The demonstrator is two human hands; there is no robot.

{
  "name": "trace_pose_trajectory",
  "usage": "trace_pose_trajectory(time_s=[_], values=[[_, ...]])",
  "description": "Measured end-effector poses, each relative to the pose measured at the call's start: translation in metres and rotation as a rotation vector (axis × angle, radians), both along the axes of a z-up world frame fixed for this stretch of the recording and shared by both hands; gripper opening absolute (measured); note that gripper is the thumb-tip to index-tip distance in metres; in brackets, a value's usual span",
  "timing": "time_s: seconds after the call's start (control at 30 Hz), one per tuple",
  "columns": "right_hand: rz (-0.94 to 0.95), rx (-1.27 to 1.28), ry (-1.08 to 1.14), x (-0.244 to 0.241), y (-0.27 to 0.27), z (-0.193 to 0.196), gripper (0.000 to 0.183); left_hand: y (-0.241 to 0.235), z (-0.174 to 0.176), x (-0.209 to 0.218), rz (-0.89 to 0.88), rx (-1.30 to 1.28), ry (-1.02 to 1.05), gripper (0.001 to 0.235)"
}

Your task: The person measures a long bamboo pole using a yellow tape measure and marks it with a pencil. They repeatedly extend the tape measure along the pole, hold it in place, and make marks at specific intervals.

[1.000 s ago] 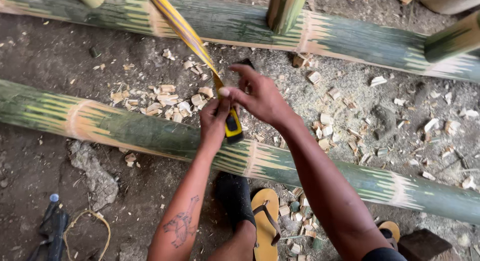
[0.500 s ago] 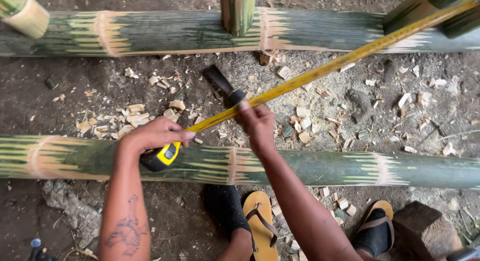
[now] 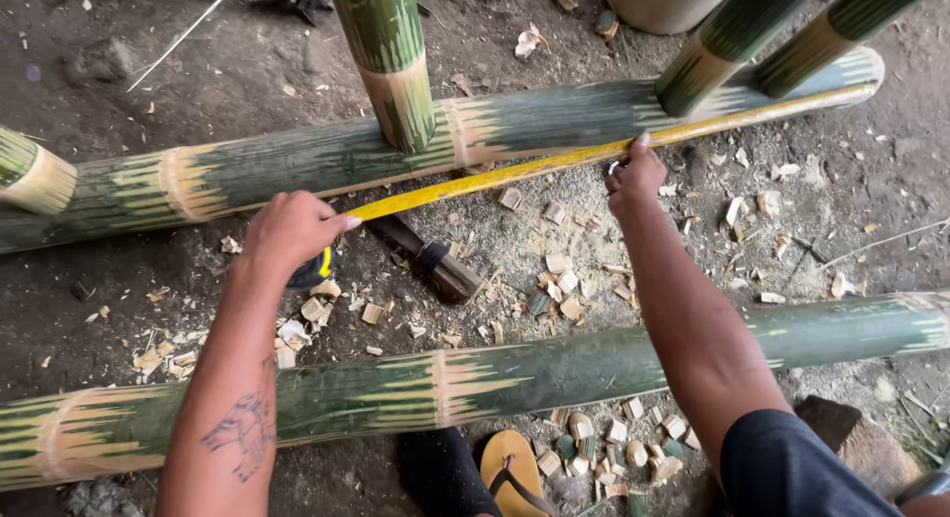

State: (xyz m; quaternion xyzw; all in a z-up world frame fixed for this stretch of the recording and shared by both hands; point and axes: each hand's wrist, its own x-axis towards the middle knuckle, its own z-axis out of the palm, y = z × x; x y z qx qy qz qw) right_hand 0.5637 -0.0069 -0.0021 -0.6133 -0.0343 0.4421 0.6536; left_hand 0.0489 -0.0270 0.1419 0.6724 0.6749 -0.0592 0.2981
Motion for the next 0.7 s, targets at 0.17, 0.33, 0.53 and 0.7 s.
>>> trace_pose_trajectory(time_s=[0.17,0.33,0.53,0.7], values=[[-0.001,-0.037,-0.015,0.048,0.023,-0.01,0.037,0.019,0.01,0.036,0.0,0.032,-0.016,0.035],[0.03,-0.054,-0.003,0.069,0.022,-0.036,0.039,0.028,-0.011,0.037,-0.056,0.107,-0.037,0.039],[0.073,-0.037,0.12,-0.001,0.034,-0.036,0.04,0.029,-0.044,-0.071,0.066,0.241,-0.02,0.046],[0.425,0.093,0.041,-0.143,0.019,-0.019,0.038,0.039,-0.079,-0.167,0.259,0.476,0.153,0.048]])
